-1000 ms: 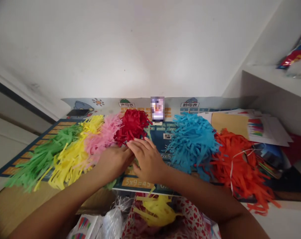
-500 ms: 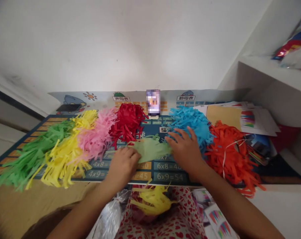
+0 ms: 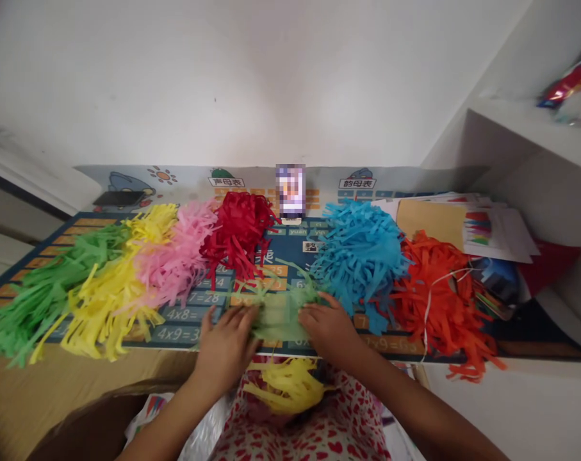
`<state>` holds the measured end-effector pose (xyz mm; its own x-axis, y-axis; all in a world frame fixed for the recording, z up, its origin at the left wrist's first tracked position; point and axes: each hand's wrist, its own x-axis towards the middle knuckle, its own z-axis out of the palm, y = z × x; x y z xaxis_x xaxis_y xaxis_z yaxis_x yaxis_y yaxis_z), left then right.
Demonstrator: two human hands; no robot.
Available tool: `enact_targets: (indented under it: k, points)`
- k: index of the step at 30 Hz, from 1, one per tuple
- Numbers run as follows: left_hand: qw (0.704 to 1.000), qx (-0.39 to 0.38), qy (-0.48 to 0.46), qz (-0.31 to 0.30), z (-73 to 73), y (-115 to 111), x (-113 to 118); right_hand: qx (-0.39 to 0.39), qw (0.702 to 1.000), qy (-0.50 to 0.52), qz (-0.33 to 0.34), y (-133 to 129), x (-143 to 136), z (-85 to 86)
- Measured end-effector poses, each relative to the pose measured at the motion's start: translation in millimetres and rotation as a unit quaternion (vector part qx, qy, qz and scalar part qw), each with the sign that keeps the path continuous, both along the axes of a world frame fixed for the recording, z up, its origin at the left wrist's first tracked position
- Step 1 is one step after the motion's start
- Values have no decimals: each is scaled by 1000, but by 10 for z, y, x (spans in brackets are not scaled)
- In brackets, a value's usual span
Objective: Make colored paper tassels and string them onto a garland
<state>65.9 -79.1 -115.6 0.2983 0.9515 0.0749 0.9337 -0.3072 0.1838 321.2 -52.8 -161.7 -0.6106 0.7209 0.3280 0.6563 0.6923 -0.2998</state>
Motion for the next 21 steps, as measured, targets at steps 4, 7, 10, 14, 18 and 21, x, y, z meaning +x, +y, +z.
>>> enact_targets:
  k: [4,7,10,14,18,21]
  points:
    - [995,34,36,82,141,-150,-210,-9,1000,0,-14,-64,69,49]
    - [998,48,-7,-25,220,-197,-23,-14,1000,7,-2,-56,20,92]
    - [984,-8,-65,-164,140,-93,282,5,999,21,28,-24,-6,106]
    - [985,-42,-93,-137,-91,103,347,-28,999,11,20,1,92,88]
    - [981,-40,-171,-87,-199,164,108,-102,994,34,-5,3,230,84]
    - [972,-64,-225,-22,-200,203,42,-140,986,69,-60,18,219,112]
